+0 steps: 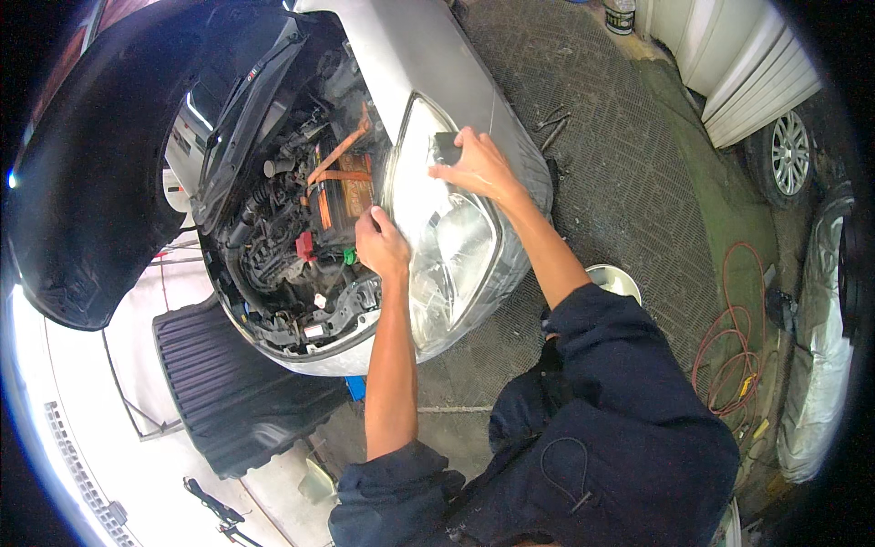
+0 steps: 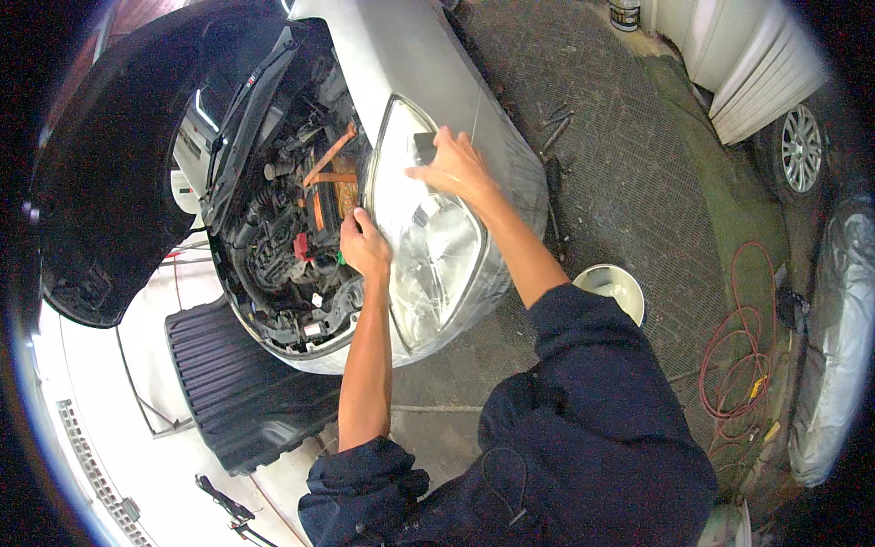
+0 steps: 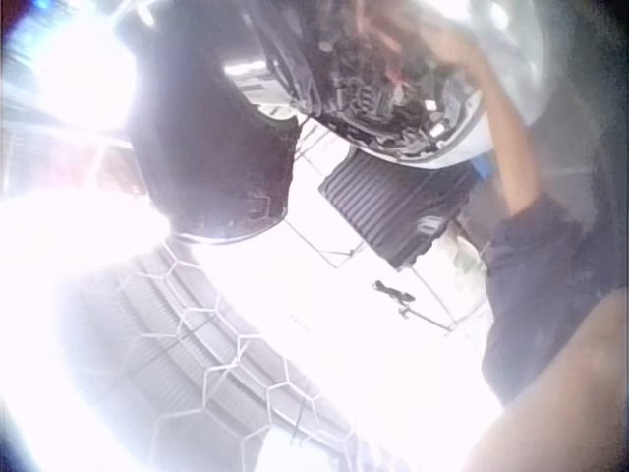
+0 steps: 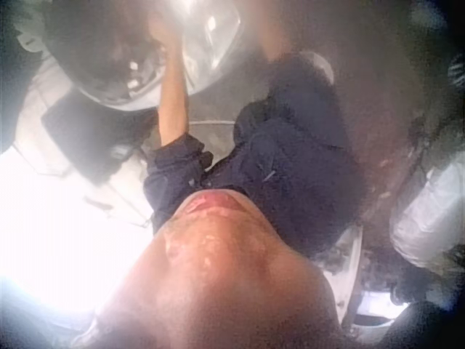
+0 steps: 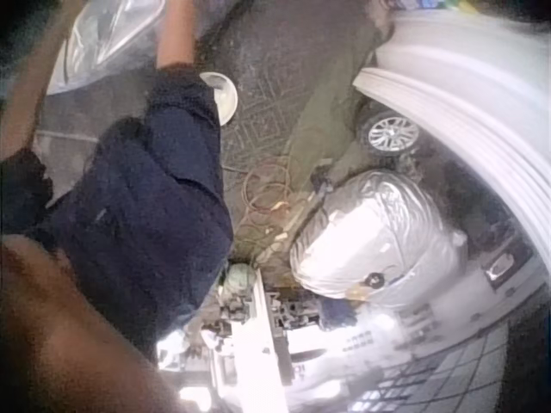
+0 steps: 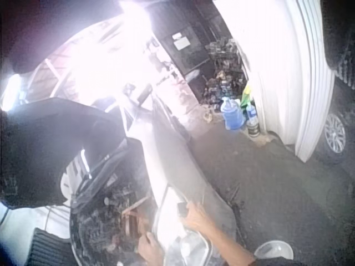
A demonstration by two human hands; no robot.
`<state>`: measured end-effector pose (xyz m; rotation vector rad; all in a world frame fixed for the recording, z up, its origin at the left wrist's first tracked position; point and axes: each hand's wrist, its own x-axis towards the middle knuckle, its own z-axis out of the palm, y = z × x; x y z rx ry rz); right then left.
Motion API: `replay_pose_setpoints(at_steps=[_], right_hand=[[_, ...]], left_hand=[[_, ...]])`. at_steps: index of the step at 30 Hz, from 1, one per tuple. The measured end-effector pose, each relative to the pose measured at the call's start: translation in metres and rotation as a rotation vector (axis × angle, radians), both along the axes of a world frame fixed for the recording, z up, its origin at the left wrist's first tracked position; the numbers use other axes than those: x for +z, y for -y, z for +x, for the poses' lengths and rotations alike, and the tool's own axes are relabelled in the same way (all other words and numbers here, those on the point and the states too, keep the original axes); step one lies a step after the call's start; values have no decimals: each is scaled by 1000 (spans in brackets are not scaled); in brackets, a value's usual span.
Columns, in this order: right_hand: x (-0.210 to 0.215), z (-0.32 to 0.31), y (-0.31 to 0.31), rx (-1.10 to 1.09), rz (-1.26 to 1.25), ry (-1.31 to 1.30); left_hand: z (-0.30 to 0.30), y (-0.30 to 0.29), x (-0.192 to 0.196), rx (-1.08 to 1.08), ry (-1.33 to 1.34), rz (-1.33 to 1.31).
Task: The person uses a sanding block to sand the surface of a car's headlight. They repeatedly dip the sanding block into a bucket of water and continue sanding the headlight area, focusing on the plastic lens and the surrounding bumper.
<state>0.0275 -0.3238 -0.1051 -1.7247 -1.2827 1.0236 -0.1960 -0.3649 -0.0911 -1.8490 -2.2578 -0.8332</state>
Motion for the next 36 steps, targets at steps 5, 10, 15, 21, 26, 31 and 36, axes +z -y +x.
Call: replay_pose_setpoints(at_steps=[5,10,15,21,26,31,36], right_hand=[[-24,37,2,69,169,-268],[-17,34,-20,-227,510,-132],[-18,-12,-12,-155,660,162],[-48,-63,75,-172,658,275],[-18,-46,8,-165,517,250],[-37,-54,95,-66,534,432],[-18,-52,2,-181,583,349]], left_hand=[[-4,1,-3,-1,-4,32],[1,-1,0,-3,6,-1],[4,-3,3,-4,30,-25],[1,0,1,-45,46,42],[0,-4,-2,-79,49,29],[-2,1,-4,-87,88,6],[-2,-1,-3,-107,92,-8]])
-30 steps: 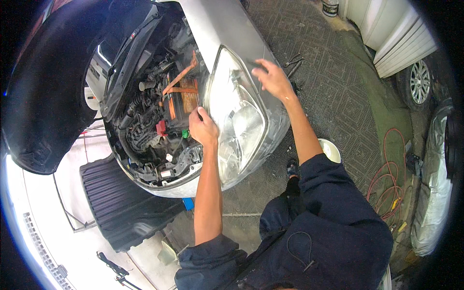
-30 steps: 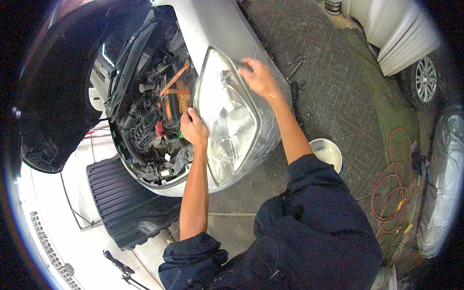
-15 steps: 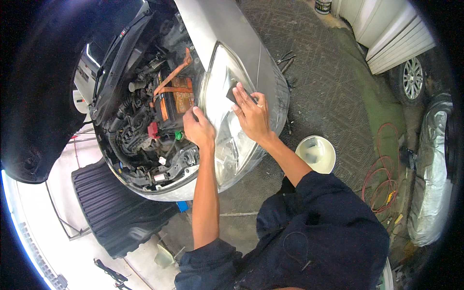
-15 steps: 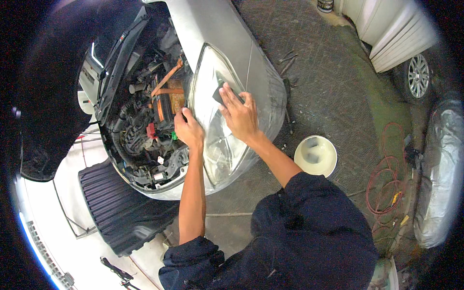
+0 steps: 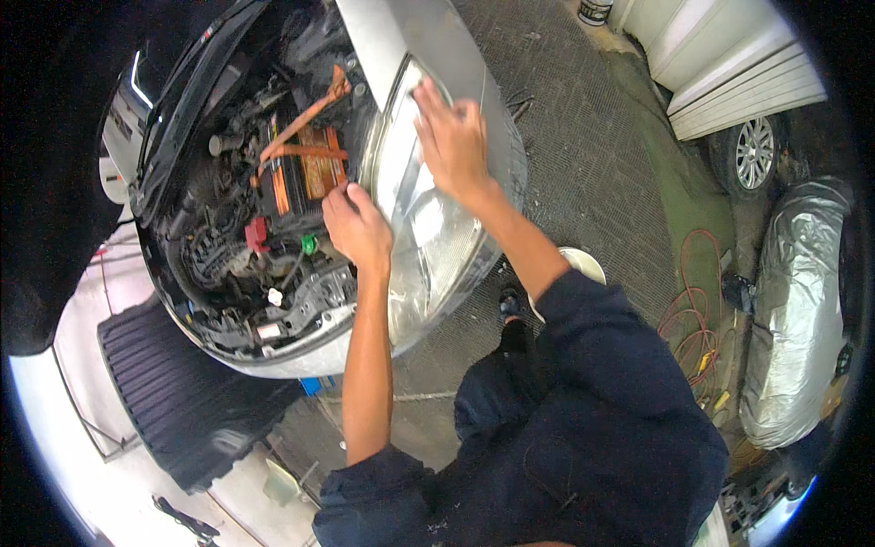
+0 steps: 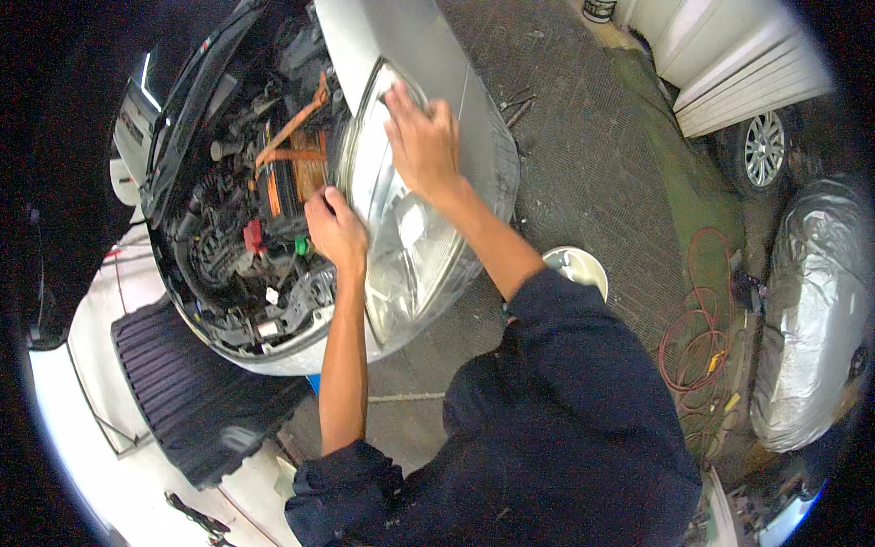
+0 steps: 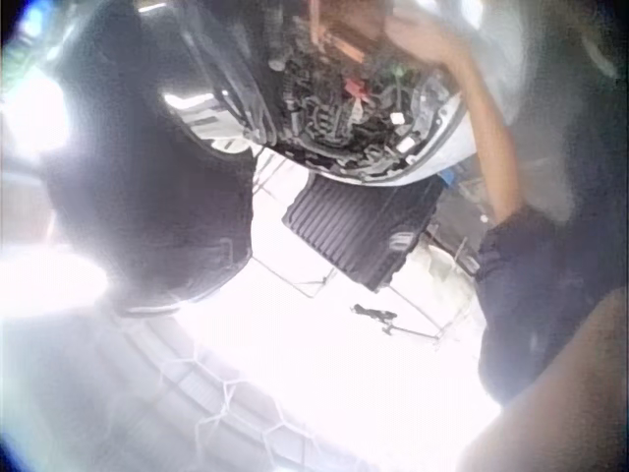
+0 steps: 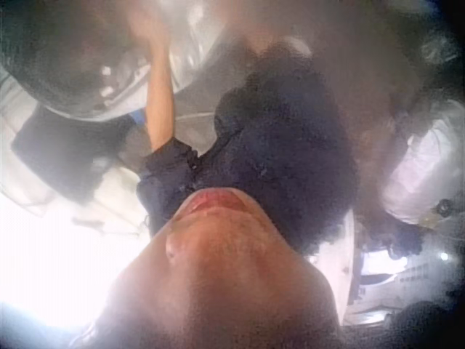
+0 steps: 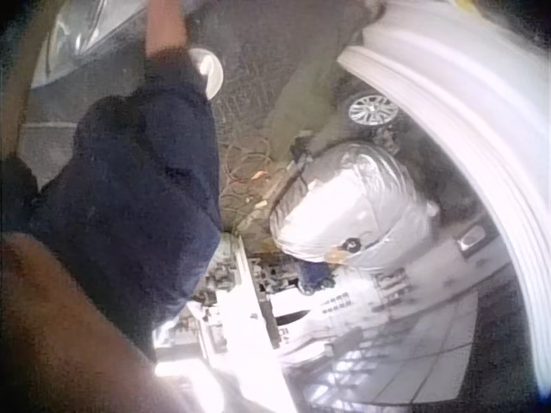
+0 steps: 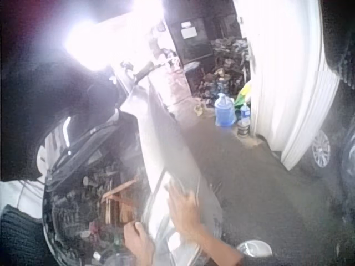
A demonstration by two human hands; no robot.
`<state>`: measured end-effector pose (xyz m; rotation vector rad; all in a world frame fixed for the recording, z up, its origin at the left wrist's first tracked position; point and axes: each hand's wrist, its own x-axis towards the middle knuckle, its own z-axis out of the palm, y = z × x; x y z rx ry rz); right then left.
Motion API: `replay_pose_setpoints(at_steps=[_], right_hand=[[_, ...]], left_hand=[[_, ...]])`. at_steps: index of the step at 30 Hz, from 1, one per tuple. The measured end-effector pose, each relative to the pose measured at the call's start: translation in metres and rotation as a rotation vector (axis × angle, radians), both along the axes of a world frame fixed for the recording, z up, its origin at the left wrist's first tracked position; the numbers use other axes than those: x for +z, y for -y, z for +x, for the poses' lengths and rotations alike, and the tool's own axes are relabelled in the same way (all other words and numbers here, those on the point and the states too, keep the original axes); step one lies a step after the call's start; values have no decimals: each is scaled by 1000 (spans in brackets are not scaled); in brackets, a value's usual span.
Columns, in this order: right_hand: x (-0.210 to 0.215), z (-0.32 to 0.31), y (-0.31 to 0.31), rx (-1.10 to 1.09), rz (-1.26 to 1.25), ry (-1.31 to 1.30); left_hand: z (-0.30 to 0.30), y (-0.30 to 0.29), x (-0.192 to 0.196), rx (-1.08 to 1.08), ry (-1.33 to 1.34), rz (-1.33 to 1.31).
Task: The person uses a sanding block to sand the surface of a car's headlight. They repeatedly dip the sanding block into a bucket of water and continue sanding the headlight area, focusing on the plastic lens and the surrounding bumper.
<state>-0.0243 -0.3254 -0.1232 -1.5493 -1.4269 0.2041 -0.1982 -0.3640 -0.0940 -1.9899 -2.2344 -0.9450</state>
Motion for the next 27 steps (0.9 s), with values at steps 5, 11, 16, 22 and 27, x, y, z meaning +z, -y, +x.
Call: replay_pose_setpoints(at_steps=[5,11,16,22,27], right_hand=[[-24,-13,62,20,43,68],[14,23,-25,60,-184,-87],[31,55,-15,-30,-49,-402],[-32,15,56,140,65,-101],[-32,17,13,137,70,-25]], left_hand=[[-1,0,-1,7,17,-7],[-1,-2,-3,-6,23,26],[-3,0,0,39,16,21],[1,1,-1,48,62,-4],[0,4,-4,54,58,40]])
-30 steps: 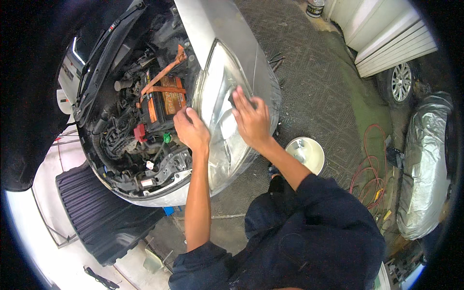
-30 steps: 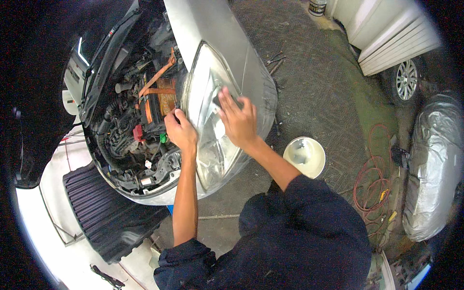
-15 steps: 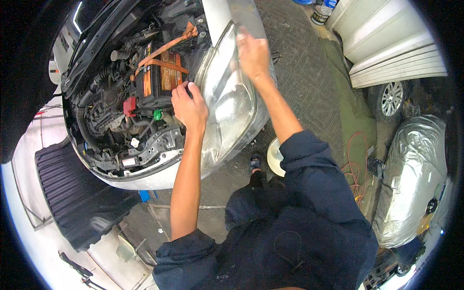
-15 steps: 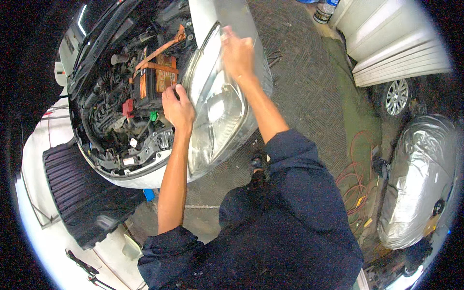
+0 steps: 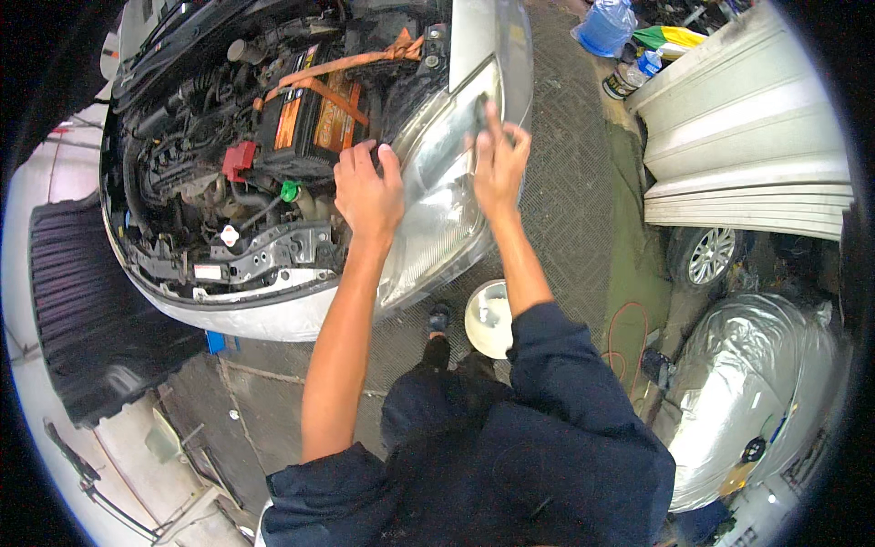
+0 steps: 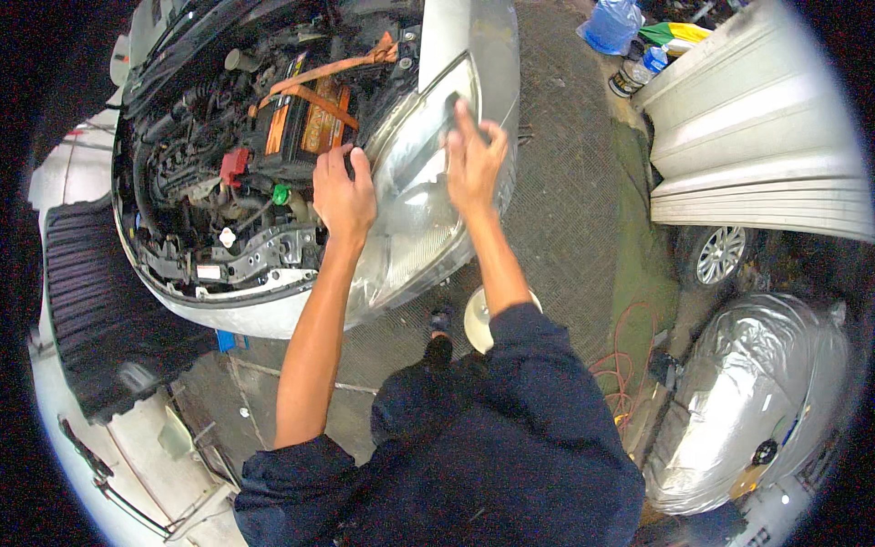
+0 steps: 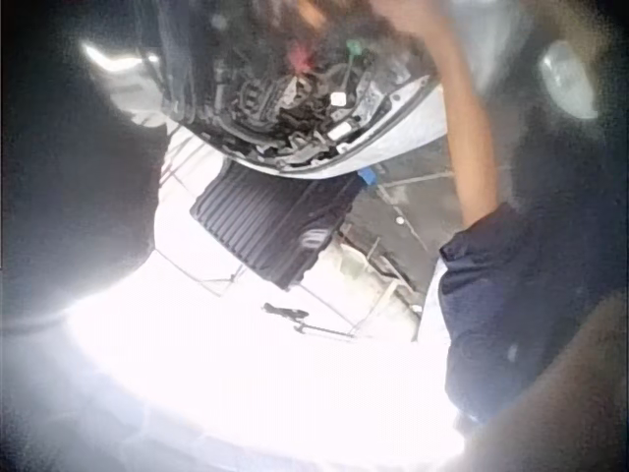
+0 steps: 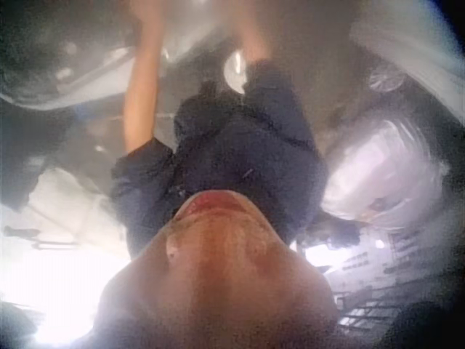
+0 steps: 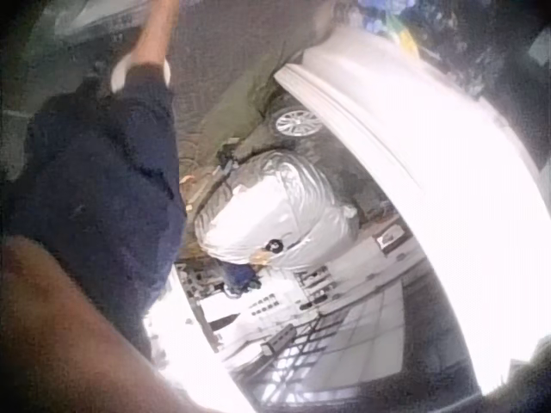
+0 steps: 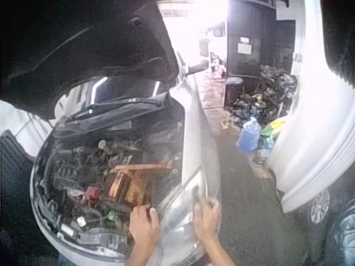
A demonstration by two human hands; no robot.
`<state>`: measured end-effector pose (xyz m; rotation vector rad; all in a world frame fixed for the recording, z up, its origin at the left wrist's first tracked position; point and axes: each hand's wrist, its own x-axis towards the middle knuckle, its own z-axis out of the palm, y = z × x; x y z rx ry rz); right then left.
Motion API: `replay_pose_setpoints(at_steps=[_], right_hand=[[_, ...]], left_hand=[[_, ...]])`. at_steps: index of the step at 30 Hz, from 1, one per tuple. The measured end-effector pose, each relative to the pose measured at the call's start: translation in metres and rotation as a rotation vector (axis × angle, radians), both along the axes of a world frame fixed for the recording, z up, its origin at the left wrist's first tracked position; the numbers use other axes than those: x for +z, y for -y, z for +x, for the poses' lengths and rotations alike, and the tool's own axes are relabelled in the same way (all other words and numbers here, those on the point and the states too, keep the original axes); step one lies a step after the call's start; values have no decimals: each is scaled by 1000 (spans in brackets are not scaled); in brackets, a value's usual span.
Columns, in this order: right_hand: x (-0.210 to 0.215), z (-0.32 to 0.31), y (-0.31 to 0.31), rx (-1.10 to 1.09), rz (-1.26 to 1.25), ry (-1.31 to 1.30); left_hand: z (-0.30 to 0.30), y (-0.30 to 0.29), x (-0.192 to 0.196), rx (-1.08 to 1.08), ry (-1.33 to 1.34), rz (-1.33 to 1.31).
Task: The person uses a sanding block to sand the surface of a car's headlight. They repeatedly dip the sanding block into a bucket of water and continue sanding the headlight area, focusing on the plastic lens and the surrounding bumper.
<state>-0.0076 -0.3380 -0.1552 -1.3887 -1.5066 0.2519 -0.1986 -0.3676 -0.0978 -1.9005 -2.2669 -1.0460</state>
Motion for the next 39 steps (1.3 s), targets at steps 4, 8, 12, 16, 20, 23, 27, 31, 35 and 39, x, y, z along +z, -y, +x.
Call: replay_pose_setpoints(at_steps=[4,8,12,16,20,23,27,31,35,39], right_hand=[[-13,-2,1,-24,-32,-388],[-33,6,55,84,35,-32],[-2,13,-21,31,-45,-288],[-31,12,42,124,67,-30],[-11,21,-21,35,75,-101],[-18,15,15,48,61,-63],[-19,27,8,66,113,35],[-4,24,7,68,111,61],[-16,21,27,140,131,99],[14,9,-1,97,48,5]], left_hand=[[3,-3,-1,19,15,-7],[5,-6,5,35,27,-12],[4,-4,3,33,23,-27],[5,-2,2,46,22,-33],[5,-2,1,44,35,-23],[3,-5,1,51,19,-24],[5,-5,3,69,21,-10],[5,3,-1,61,26,-42],[7,-4,4,65,27,-5],[8,-3,4,57,16,-3]])
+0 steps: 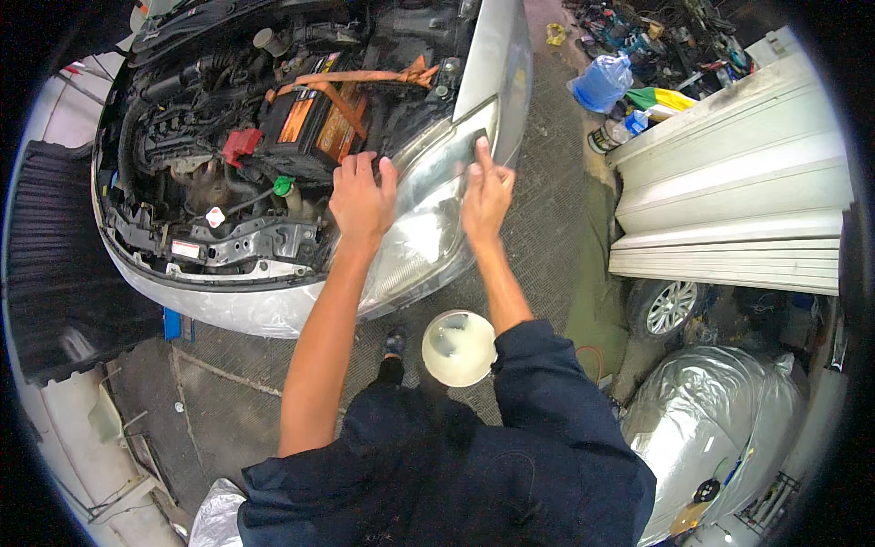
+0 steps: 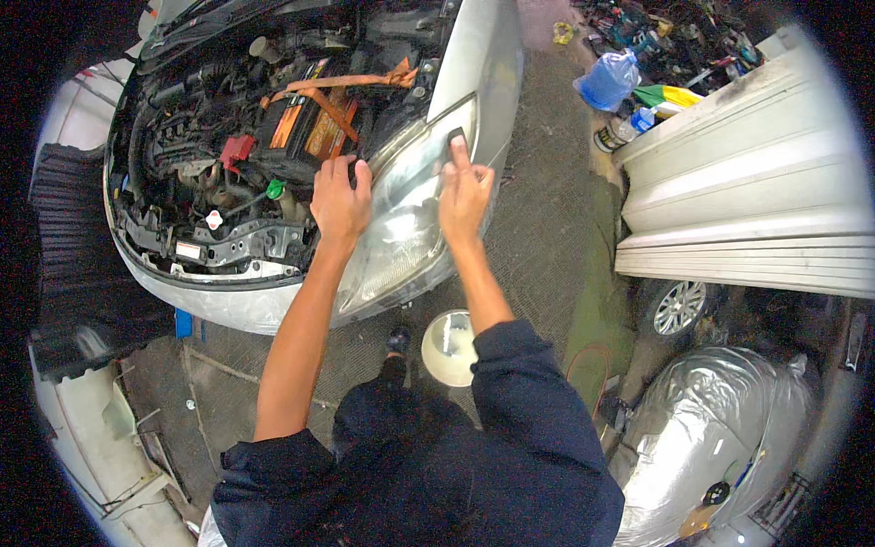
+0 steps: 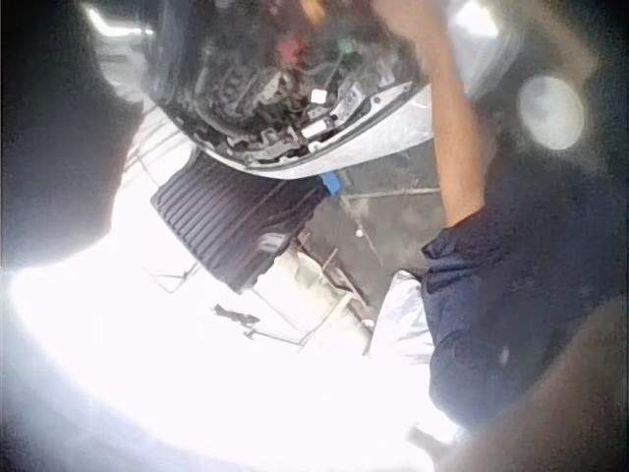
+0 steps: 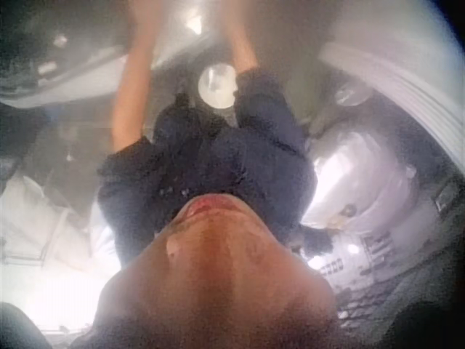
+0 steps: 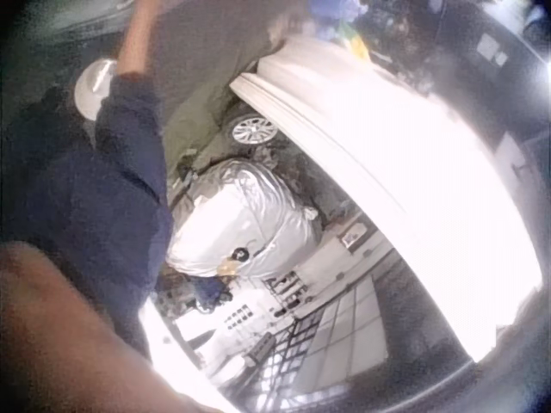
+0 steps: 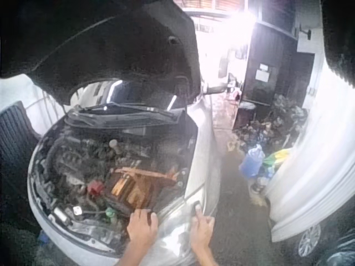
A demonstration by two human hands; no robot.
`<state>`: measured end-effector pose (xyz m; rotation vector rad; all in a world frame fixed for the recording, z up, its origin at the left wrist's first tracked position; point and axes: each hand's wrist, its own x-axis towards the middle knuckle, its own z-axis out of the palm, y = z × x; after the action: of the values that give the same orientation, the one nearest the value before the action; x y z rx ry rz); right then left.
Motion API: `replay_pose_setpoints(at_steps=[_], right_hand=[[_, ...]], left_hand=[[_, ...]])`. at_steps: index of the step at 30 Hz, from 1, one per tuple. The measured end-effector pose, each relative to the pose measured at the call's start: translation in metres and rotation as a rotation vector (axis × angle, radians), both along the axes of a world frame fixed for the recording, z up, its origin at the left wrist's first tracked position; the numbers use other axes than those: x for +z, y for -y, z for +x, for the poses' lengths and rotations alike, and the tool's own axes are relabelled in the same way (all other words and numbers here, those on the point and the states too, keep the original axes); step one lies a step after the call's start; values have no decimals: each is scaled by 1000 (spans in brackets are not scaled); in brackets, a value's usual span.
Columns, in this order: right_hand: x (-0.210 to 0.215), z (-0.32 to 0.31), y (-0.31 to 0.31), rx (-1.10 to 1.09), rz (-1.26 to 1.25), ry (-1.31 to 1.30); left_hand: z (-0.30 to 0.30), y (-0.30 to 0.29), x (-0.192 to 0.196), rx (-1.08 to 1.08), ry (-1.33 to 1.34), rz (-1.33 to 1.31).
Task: The person uses a sanding block to sand the surface of a car's headlight. They repeatedly dip the sanding block into a bucket of water and continue sanding the headlight area, focusing on the plastic lens and the surrounding bumper.
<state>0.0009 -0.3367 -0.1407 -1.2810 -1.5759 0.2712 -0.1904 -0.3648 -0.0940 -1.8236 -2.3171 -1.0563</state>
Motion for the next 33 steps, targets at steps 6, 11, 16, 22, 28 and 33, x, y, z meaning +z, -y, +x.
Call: replay_pose_setpoints(at_steps=[6,11,16,22,28,33], right_hand=[[-8,-34,33,-101,-43,130],[21,-37,32,-139,-274,37],[15,-35,37,-160,-224,56],[6,-39,55,-238,-192,150],[15,-31,17,-223,-251,-69],[8,-31,42,-177,-319,11]], left_hand=[[-6,-1,-4,16,-7,14],[-4,2,-4,19,14,-26],[-2,1,2,9,47,-30],[-3,-1,2,8,63,-31],[-2,4,0,6,67,-58],[-2,2,2,3,73,-35]])
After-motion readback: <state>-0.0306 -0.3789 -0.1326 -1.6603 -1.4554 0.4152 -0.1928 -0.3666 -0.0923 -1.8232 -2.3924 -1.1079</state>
